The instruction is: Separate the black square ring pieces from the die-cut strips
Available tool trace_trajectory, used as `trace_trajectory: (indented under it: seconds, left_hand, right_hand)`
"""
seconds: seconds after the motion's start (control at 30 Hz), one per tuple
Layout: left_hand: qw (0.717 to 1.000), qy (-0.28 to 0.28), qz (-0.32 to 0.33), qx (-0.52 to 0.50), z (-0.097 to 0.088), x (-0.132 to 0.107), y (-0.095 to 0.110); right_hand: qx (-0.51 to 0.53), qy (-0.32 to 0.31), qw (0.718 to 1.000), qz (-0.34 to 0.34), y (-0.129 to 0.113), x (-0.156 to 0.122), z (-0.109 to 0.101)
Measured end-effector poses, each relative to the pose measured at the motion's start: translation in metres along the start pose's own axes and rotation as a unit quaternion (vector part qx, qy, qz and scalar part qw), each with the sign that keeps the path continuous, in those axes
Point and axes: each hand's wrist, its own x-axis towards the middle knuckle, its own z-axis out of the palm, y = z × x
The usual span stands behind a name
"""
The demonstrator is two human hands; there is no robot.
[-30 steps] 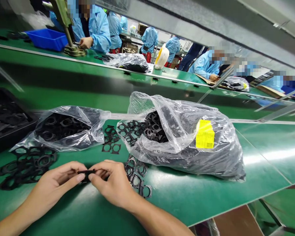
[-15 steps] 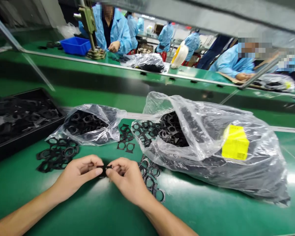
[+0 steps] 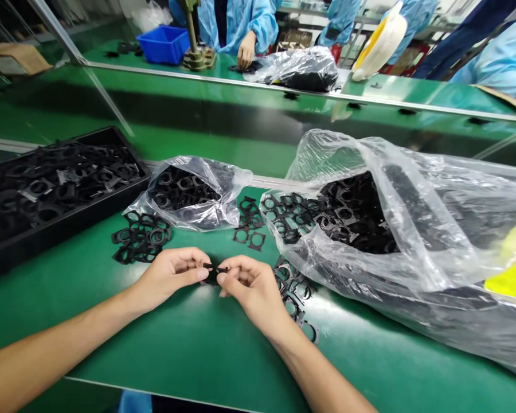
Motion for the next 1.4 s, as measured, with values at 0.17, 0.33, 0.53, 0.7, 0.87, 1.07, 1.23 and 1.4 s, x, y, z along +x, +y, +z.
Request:
trace_trajectory:
  seconds: [0.17,0.33,0.53,0.7,0.87,1.07,1.23,1.4]
  left_hand:
    - [0.999,-0.024,-0.007,-0.04,-0.001,0.001,0.001]
    - [0.999,-0.018,-0.006,-0.051,-0.003,0.002,-0.003]
    - [1.0,0.014,0.02,-0.018,-0.002,0.001,-0.002]
    - [0.998,0.006,0.053,0.043,0.001,-0.003,0.0]
    - [0.997,0.045,0.055,0.024,0.003,-0.003,-0.003]
    - [0.994,0.019,0.08,0.074,0.003,-0.004,-0.006]
    - [0.989,0.051,0.102,0.089,0.003,-0.004,-0.005]
    - [0.995,0.069,0.064,0.023,0.003,-0.001,-0.004]
  right_hand:
    - [0.059,-0.031,0.997,0.029,0.0,0.001,-0.002]
    - [0.058,-0.028,0.998,0.027,0.002,0.001,-0.001]
    - [-0.064,0.025,0.997,-0.047,0.007,0.0,-0.002]
    - [-0.183,0.034,0.974,-0.131,0.008,-0.004,0.001]
    - [-0.161,0.039,0.977,-0.133,0.009,-0.004,0.005]
    - [-0.215,0.041,0.963,-0.159,0.009,-0.003,0.004]
    - [-0.256,0.064,0.945,-0.193,0.007,-0.005,0.001]
    - [-0.277,0.044,0.932,-0.227,0.008,-0.006,0.002]
